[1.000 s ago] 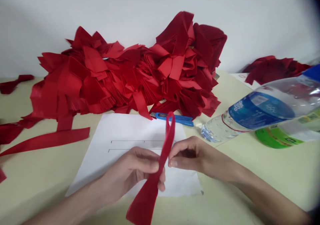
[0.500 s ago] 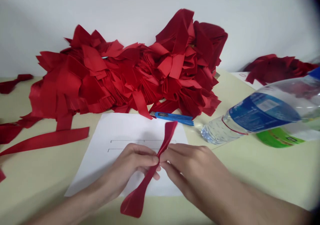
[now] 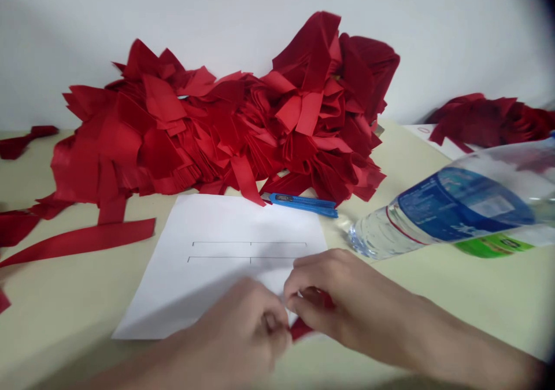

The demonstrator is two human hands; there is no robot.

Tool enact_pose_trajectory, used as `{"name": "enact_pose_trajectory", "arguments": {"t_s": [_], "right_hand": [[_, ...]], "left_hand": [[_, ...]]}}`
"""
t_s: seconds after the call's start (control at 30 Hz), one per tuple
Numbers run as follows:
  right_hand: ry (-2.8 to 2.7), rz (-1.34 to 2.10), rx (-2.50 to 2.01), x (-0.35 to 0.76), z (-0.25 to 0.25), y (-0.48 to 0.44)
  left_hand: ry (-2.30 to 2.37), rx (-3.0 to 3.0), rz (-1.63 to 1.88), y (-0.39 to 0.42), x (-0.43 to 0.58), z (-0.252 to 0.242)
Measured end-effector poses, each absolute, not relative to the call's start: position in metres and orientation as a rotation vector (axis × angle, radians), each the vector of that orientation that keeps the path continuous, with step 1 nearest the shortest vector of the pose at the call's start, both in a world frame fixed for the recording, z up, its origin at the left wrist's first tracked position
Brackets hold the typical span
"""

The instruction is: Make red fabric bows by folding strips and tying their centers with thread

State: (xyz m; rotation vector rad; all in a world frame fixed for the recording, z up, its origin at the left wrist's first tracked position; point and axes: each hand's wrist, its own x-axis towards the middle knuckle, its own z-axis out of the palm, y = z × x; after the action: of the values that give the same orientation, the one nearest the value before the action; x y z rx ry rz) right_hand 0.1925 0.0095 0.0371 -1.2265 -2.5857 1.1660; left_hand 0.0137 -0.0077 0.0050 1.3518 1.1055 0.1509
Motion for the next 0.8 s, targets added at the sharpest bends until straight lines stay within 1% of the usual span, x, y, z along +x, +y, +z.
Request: {"name": "enact_pose_trajectory", "arguments": {"t_s": [0.07, 0.1, 0.13, 0.2, 0.3, 0.37, 0.4, 0.47, 0.5, 0.57, 0.63, 0.7, 0.73, 0.8], "right_hand": [[-2.584, 0.873, -1.276, 0.185, 0.039, 0.001], [-2.548, 0.825, -1.297, 0.184, 0.04, -0.001], [-2.501, 0.851, -1.31, 0.184, 0.04, -0.002], [-2.394, 1.084, -1.286, 0.19, 0.039, 0.001], [-2.254, 1.488, -1.154, 0.204, 0.035, 0.012], [-2.281, 1.581, -1.097, 0.209, 0.034, 0.017], [-2.34, 1.565, -1.088, 0.209, 0.035, 0.017], [-2.491, 1.419, -1.096, 0.204, 0.037, 0.012], [-2.548, 1.281, -1.126, 0.201, 0.038, 0.008], [-2.588, 0.972, -1.196, 0.193, 0.039, 0.0], [-2.541, 0.817, -1.247, 0.189, 0.04, -0.004], [-2.452, 0.919, -1.256, 0.193, 0.04, -0.001], [-2.413, 1.04, -1.237, 0.196, 0.039, 0.002], [-2.348, 1.277, -1.195, 0.204, 0.038, 0.01]], "left_hand": [[1.198, 1.26, 0.357, -0.002, 0.015, 0.001], [1.174, 1.168, 0.45, 0.001, 0.015, 0.0], [1.131, 1.06, 0.535, 0.004, 0.013, -0.001], [0.992, 0.893, 0.601, 0.008, 0.009, 0.002], [0.797, 0.893, 0.448, 0.004, 0.002, 0.012], [0.775, 1.076, 0.239, -0.002, 0.002, 0.018], [0.811, 1.184, 0.15, -0.006, 0.003, 0.018], [0.937, 1.405, 0.052, -0.01, 0.007, 0.015], [1.015, 1.505, 0.077, -0.011, 0.009, 0.012], [1.219, 1.624, 0.281, -0.007, 0.012, 0.005], [1.23, 1.474, 0.485, 0.0, 0.012, 0.002], [1.048, 1.203, 0.579, 0.007, 0.007, 0.005], [0.934, 1.116, 0.563, 0.008, 0.004, 0.008], [0.767, 1.157, 0.441, 0.007, -0.001, 0.016]]}}
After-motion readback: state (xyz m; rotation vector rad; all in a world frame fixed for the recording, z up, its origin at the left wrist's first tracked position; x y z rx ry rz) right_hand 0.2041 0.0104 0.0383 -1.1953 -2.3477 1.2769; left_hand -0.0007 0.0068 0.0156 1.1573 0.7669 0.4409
